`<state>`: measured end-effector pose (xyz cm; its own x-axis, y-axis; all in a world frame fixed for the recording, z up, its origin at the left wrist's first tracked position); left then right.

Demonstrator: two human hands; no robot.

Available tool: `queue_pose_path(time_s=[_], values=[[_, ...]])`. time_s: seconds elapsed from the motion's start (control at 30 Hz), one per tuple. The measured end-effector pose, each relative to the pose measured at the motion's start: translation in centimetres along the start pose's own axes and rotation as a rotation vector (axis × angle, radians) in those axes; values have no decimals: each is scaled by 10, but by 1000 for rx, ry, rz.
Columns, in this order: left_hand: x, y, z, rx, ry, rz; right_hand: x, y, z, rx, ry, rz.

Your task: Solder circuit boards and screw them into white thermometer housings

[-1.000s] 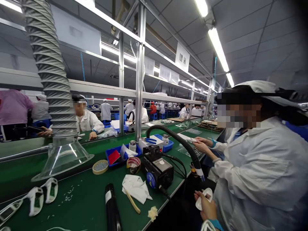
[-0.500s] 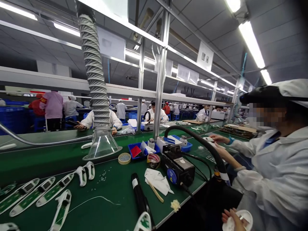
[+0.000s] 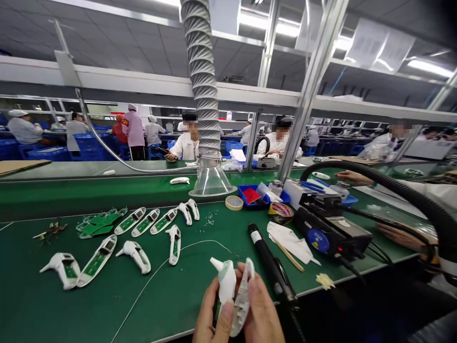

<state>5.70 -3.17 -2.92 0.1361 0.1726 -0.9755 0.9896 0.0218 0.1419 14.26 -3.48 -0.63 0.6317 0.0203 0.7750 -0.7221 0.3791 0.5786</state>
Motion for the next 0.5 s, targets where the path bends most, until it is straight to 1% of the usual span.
queue_pose_path(time_s=[0.07, 0.17, 0.23, 0.33, 0.5], values=[[1, -4, 0, -12, 46, -49, -10, 10, 5, 36, -22, 47], [0, -9, -1, 8, 83, -98, -14, 16, 9, 55, -46, 111], [-1, -12, -1, 17, 98, -119, -14, 17, 9, 69, -34, 138], [-1, -15, -1, 20, 85, -172, -10, 18, 10, 92, -31, 169], [-3, -17, 0, 79, 118, -178, -4, 17, 9, 104, -41, 301]])
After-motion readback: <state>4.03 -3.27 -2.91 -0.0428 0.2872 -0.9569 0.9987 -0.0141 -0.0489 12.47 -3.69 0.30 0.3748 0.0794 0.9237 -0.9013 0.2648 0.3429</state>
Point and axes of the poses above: each hand's wrist, its own z-axis away from the middle knuckle, its own y-axis out of the palm, x = y × z, the point moved 2 cm from there along -z, towards the middle knuckle, and after that the axes turned 10 degrees about y, right-handed, at the moved point
